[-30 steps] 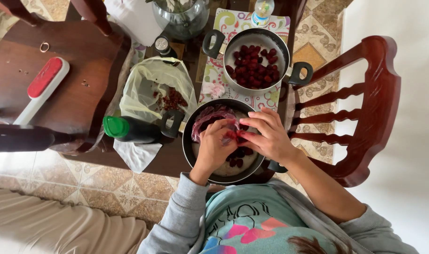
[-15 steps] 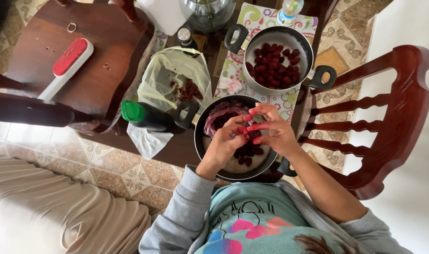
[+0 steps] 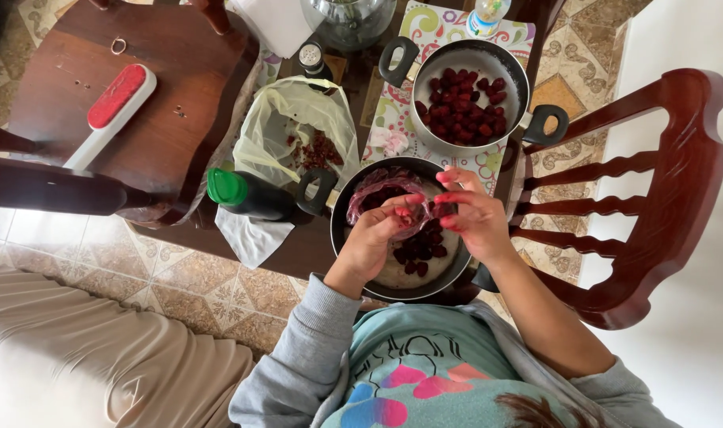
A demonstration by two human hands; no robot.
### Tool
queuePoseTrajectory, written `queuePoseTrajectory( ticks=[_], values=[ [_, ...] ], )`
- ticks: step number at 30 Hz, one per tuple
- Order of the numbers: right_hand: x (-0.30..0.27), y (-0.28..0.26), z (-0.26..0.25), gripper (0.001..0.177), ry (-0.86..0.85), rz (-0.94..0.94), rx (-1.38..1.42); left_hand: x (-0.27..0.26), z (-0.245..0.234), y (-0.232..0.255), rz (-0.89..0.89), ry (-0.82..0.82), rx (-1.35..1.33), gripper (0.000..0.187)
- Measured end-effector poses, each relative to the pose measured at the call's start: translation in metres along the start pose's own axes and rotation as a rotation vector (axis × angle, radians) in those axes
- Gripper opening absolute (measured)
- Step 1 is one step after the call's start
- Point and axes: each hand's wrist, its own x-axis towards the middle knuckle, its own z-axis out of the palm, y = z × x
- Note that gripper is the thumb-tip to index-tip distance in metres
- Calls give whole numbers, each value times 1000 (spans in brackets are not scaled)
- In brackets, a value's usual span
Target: The person is sorting dried hibiscus flowers or similar small fruits from a plastic bag into a pot.
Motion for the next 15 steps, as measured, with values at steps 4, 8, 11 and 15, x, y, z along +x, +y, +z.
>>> queuePoseTrajectory(
  ticks=[4, 8, 11, 15],
  values=[
    [0, 0, 4, 32, 97, 138, 355, 6, 2, 2, 12, 115, 133, 59],
    [3, -5, 12, 32, 14, 178, 563, 6, 13, 15, 99, 252, 422, 26],
    [3, -5, 15, 32, -35, 178, 612, 3, 26, 27, 227, 210, 717, 16],
    [4, -2, 16, 32, -43, 183, 652, 4, 31, 37, 233, 216, 827, 16]
  ],
)
